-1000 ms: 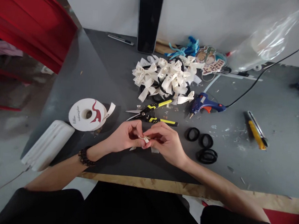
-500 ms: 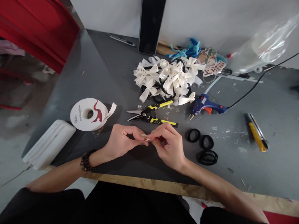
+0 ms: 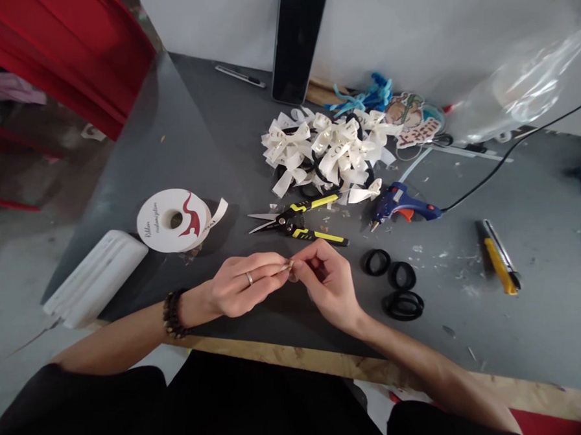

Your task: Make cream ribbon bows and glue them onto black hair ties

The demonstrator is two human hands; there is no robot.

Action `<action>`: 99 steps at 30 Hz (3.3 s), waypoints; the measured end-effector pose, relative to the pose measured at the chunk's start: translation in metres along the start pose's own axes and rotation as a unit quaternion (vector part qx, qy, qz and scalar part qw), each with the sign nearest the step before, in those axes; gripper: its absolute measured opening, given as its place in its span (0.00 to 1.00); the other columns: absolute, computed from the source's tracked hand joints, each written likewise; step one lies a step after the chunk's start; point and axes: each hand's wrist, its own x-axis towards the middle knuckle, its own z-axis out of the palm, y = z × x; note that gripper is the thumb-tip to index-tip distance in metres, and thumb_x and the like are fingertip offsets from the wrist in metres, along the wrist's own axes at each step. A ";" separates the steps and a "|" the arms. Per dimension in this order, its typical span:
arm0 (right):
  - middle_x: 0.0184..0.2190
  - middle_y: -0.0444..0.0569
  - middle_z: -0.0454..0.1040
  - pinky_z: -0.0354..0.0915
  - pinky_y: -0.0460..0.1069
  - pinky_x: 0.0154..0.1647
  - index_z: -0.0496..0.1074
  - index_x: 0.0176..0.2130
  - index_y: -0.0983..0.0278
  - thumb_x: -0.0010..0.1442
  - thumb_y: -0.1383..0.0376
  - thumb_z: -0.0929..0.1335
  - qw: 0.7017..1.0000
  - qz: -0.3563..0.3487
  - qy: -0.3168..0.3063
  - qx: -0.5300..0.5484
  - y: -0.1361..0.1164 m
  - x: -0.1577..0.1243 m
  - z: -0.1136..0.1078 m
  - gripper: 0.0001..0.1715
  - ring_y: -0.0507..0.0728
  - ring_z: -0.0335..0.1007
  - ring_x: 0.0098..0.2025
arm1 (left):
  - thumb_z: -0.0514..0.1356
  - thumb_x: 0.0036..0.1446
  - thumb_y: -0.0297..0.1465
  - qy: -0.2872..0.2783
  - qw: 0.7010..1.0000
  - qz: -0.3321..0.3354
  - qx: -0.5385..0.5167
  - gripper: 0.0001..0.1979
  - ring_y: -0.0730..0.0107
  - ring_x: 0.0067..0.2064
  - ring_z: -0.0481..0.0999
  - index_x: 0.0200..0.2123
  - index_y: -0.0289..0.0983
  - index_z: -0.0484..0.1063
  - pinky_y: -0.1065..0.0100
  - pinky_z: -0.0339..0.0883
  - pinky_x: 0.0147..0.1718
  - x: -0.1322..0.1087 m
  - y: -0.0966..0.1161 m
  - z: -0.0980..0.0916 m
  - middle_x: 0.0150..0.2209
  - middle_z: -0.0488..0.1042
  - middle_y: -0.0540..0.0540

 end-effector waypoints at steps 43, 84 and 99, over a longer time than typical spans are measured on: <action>0.43 0.48 0.67 0.76 0.50 0.36 0.76 0.44 0.58 0.70 0.71 0.71 0.981 -0.157 -0.011 -0.116 0.009 0.010 -0.008 0.07 0.54 0.73 0.41 | 0.73 0.61 0.38 -0.136 0.613 -0.474 -0.617 0.21 0.79 0.27 0.68 0.32 0.38 0.62 0.75 0.61 0.26 -0.002 -0.016 0.013 0.27 0.68 0.54; 0.35 0.46 0.78 0.69 0.48 0.31 0.80 0.35 0.61 0.66 0.64 0.74 0.989 -0.080 0.016 -0.123 -0.004 0.016 -0.014 0.06 0.52 0.72 0.32 | 0.77 0.57 0.33 0.067 0.576 -0.545 -0.605 0.19 0.76 0.35 0.80 0.34 0.37 0.67 0.76 0.72 0.37 -0.015 -0.003 0.031 0.37 0.84 0.47; 0.41 0.47 0.80 0.70 0.50 0.39 0.78 0.38 0.61 0.60 0.73 0.71 0.960 -0.151 0.008 -0.236 0.005 0.034 -0.040 0.08 0.55 0.78 0.38 | 0.73 0.63 0.33 0.147 0.694 -0.502 -0.494 0.14 0.73 0.36 0.80 0.43 0.39 0.70 0.73 0.74 0.39 -0.023 -0.014 0.032 0.33 0.76 0.52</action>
